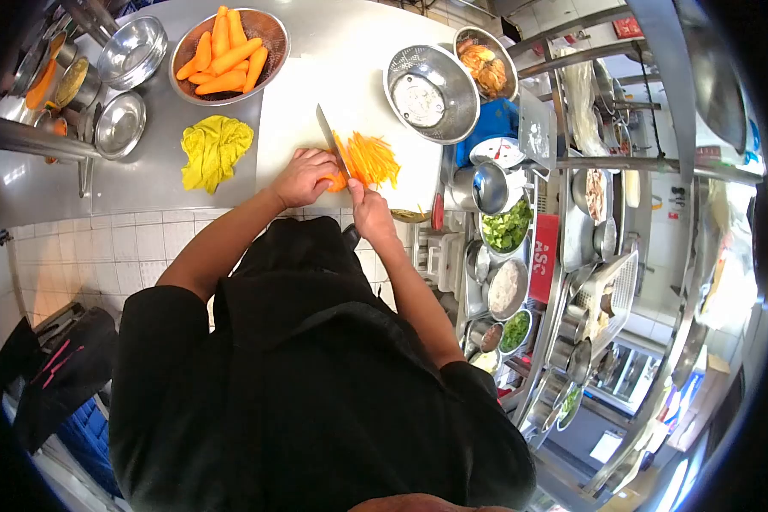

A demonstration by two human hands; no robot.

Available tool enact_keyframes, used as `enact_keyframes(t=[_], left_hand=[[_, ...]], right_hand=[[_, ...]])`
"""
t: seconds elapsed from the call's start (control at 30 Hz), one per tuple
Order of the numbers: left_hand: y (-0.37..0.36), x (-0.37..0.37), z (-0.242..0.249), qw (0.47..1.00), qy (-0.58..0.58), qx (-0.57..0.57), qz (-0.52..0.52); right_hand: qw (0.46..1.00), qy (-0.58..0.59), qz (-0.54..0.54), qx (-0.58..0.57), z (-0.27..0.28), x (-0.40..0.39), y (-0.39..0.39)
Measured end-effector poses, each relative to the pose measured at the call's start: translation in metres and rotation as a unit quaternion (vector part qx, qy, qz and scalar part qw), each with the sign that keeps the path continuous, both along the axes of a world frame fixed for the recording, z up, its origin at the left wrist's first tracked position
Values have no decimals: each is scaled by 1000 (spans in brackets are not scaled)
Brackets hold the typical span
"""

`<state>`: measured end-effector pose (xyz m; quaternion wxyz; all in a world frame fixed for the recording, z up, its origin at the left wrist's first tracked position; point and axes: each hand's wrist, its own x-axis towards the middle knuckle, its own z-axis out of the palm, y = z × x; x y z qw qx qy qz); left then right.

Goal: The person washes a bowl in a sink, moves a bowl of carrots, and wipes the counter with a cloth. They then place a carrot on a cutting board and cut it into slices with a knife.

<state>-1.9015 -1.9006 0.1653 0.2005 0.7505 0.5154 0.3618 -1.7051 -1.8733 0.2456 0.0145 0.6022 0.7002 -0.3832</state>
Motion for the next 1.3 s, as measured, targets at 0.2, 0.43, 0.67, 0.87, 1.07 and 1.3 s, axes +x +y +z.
enact_keyframes(t=[0.2, 0.43, 0.67, 0.87, 1.07, 1.3], left_hand=[[0, 0, 2, 1000, -8, 5, -2], [7, 4, -19, 998, 20, 56, 7], [13, 6, -13, 999, 0, 31, -25], [-9, -5, 55, 997, 3, 76, 31], [-4, 8, 76, 984, 165, 44, -53], [40, 35, 72, 954, 285, -50, -77]], right_hand=[[998, 57, 14, 24, 13, 22, -14], [985, 45, -49, -159, 22, 21, 20], [998, 54, -30, 32, -3, 45, 13], [992, 11, 6, 124, 37, 43, -14], [984, 16, 17, 177, 27, 50, -22], [966, -15, 77, 246, 13, 56, -21]])
